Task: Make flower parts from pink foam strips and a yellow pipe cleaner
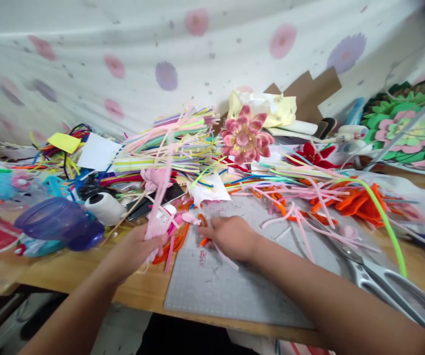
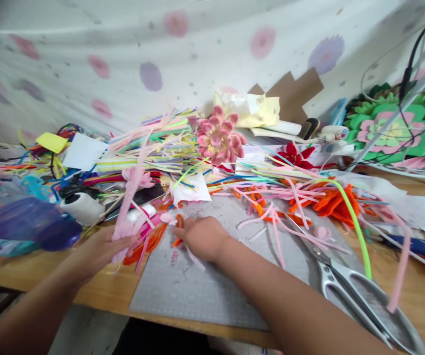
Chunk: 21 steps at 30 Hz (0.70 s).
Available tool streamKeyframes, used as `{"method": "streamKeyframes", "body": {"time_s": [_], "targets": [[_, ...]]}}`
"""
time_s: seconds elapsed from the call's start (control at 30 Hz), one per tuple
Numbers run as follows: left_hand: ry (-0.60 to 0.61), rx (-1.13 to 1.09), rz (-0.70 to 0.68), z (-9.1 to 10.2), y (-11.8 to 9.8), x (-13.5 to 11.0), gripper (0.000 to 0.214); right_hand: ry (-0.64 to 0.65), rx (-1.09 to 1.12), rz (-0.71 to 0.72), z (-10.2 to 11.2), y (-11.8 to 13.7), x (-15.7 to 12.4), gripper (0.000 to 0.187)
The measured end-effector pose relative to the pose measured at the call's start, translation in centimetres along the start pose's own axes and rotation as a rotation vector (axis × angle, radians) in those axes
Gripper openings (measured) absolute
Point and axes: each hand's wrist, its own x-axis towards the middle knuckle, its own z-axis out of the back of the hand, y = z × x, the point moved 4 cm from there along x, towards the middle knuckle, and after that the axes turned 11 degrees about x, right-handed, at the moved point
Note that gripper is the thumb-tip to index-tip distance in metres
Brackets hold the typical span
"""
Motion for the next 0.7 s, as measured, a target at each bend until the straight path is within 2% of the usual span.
{"method": "streamKeyframes", "body": {"time_s": [0.1,0.2,0.33,0.37,0.4,0.47,0.5,0.6,0.7], "targets": [[-0.067,0.046,-0.013,0.6,1.0,-0.3,0.029,0.019,-0.032,-0.044,0.2,-1.7,0.8,0.025],[-0.143,0.032,-0.001,1.6,2.9,-0.3,0.034,0.041,-0.085,-0.16,1.5,-5.5,-2.3,0.025],[-0.103,0.006,-0.014,1.8,5.2,-0.1,0.037,-0.014,-0.246,-0.57,5.3,-12.6,-10.1,0.026],[-0.078,-0.005,-0.02,1.7,5.3,-0.1,0.038,-0.032,-0.304,-0.735,6.2,-13.7,-11.7,0.029],[-0.054,-0.019,-0.024,1.6,5.2,-0.1,0.038,-0.072,-0.338,-0.794,6.8,-13.8,-12.4,0.036],[-0.025,-0.043,-0.023,1.3,4.5,-0.2,0.038,-0.158,-0.254,-0.669,6.9,-11.6,-11.1,0.041],[-0.02,-0.049,-0.02,1.2,4.0,-0.3,0.037,-0.162,-0.146,-0.531,6.2,-9.5,-9.3,0.038],[-0.013,-0.069,-0.023,1.0,2.6,-0.4,0.032,-0.061,0.029,-0.224,3.2,-2.4,-2.1,0.037],[-0.03,-0.078,0.005,0.8,2.7,-0.4,0.03,-0.054,0.084,-0.113,0.9,2.0,4.1,0.06]]}}
